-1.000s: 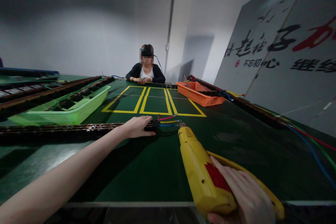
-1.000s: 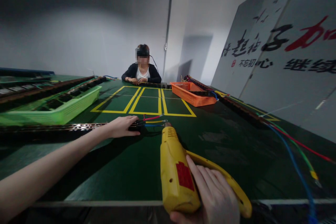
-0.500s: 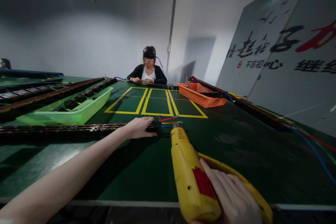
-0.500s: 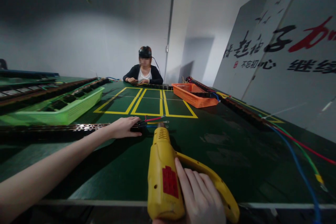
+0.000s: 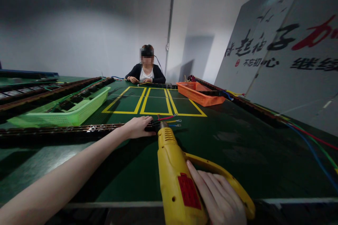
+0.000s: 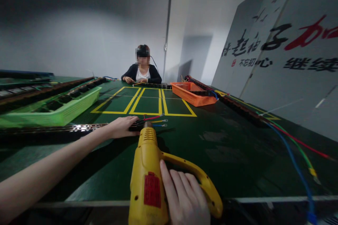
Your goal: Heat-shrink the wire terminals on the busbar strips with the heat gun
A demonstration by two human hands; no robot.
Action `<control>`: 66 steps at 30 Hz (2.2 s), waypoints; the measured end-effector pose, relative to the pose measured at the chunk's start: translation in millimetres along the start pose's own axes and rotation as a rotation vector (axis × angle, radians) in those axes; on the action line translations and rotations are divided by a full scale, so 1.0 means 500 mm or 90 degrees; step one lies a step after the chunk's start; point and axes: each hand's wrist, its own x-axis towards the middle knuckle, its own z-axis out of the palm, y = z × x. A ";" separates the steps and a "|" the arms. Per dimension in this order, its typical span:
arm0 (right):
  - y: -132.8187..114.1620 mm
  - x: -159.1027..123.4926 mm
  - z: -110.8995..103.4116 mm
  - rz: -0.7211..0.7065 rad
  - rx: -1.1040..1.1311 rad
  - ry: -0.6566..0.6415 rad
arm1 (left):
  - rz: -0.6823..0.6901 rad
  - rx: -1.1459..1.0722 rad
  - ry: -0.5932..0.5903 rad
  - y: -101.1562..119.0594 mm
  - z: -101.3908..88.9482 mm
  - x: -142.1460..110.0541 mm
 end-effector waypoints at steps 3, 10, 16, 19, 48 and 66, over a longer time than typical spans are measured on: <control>0.010 -0.012 0.006 0.033 0.056 0.014 | 0.000 -0.002 -0.003 0.000 -0.001 0.000; 0.036 0.003 -0.014 0.032 0.068 0.020 | -0.007 0.003 -0.012 0.001 -0.004 -0.001; 0.085 -0.028 -0.002 0.038 0.029 0.025 | -0.005 0.007 -0.013 0.006 -0.009 -0.004; 0.105 -0.039 0.001 0.102 0.020 -0.033 | -0.001 0.007 -0.017 0.006 -0.010 -0.003; -0.023 0.041 -0.028 0.155 -0.058 -0.086 | 0.004 0.014 0.006 0.008 -0.005 -0.004; -0.061 0.064 -0.013 0.031 -0.019 -0.078 | 0.001 0.010 0.001 0.013 -0.010 -0.003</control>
